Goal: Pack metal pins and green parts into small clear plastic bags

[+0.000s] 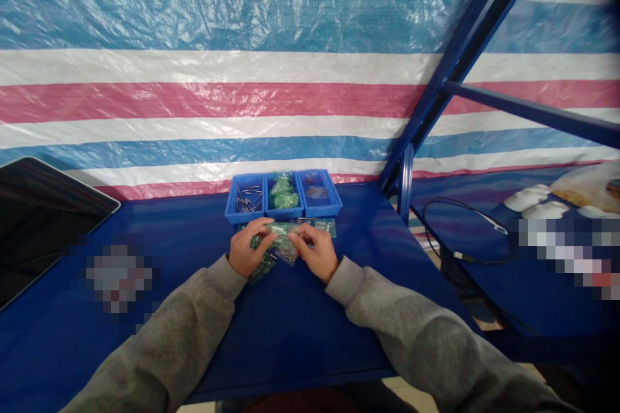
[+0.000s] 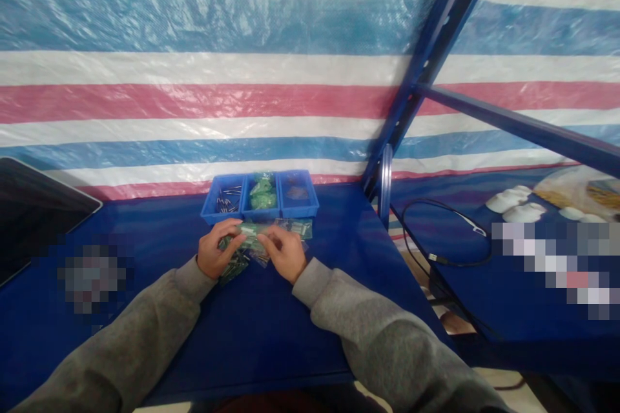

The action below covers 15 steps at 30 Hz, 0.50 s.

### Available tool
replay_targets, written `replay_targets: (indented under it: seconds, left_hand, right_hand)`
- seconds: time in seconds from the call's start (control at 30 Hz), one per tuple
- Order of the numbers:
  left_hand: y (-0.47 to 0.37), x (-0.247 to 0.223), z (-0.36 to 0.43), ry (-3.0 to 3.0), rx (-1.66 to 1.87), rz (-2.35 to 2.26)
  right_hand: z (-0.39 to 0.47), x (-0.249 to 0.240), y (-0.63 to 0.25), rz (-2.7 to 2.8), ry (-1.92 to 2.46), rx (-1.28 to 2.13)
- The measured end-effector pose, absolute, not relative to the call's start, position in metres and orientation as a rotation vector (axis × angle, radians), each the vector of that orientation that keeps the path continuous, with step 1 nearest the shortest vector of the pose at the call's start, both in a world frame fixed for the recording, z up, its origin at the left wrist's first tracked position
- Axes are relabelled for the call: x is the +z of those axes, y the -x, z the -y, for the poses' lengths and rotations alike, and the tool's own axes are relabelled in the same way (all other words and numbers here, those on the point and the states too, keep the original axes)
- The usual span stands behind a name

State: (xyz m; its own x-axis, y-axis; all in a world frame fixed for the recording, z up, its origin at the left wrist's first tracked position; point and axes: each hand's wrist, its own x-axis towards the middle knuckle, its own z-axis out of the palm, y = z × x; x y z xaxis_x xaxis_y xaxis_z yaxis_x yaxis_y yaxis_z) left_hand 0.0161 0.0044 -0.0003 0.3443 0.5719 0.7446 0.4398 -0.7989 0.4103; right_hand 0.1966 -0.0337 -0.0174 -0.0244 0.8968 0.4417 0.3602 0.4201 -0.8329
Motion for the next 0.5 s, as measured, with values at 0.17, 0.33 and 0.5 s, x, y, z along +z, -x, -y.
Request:
replay_targets:
  seconds: [0.17,0.33,0.5]
  left_hand:
    - [-0.019,0.004,-0.002,-2.362,1.459,-0.962]
    - [-0.019,0.004,-0.003,-2.281,1.477,-1.008]
    - [-0.018,0.004,-0.003,-2.312,1.464,-1.016]
  right_hand:
    - [0.03,-0.017,-0.199,1.505,1.188,0.577]
    - [0.016,-0.004,-0.21,1.485,1.245,0.28]
    - [-0.015,0.008,-0.222,1.562,1.292,0.089]
